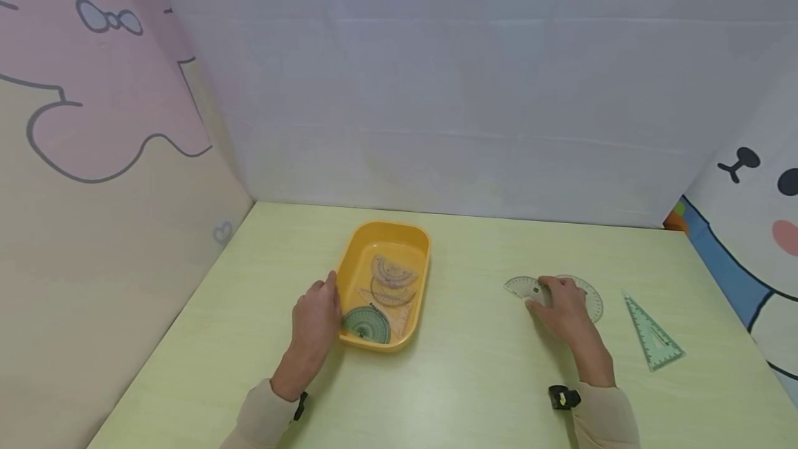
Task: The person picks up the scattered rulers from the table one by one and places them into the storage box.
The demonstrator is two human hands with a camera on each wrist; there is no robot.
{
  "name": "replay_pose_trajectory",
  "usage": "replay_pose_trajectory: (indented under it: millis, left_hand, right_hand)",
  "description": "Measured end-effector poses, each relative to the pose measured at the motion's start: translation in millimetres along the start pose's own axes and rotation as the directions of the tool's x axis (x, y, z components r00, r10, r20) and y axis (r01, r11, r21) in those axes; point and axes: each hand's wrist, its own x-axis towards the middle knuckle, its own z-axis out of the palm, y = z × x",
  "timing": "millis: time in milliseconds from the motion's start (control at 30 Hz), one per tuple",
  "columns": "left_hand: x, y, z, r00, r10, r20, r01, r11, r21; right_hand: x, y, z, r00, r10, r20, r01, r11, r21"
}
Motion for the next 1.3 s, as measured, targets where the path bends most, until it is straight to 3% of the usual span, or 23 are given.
replay_pose_trajectory:
  millis: [367,933,1300]
  left_hand:
    - [0.3,-0.4,-0.2,1.0,0.006,-0.002,-0.006,1.0,0.001]
    - [-0.4,0.2,-0.3,1.0,0.008,-0.015,-0.008,1.0,0.011]
    - [-0.2,0.0,-0.4,1.0,0.006,-0.012,-0.006,1.0,0.003]
  right_hand:
    - [0.7,-1.2,-1.1,1.0,0.024,-0.005,-0.024,1.0,0.013]
    - [-1.0,3.0,-2.6,0.991,0.01,-0.134,0.001,0.996,0.086]
    - [-1.9,1.4,-3.5,0.987,0.012,-0.162,0.009,0.991,0.132]
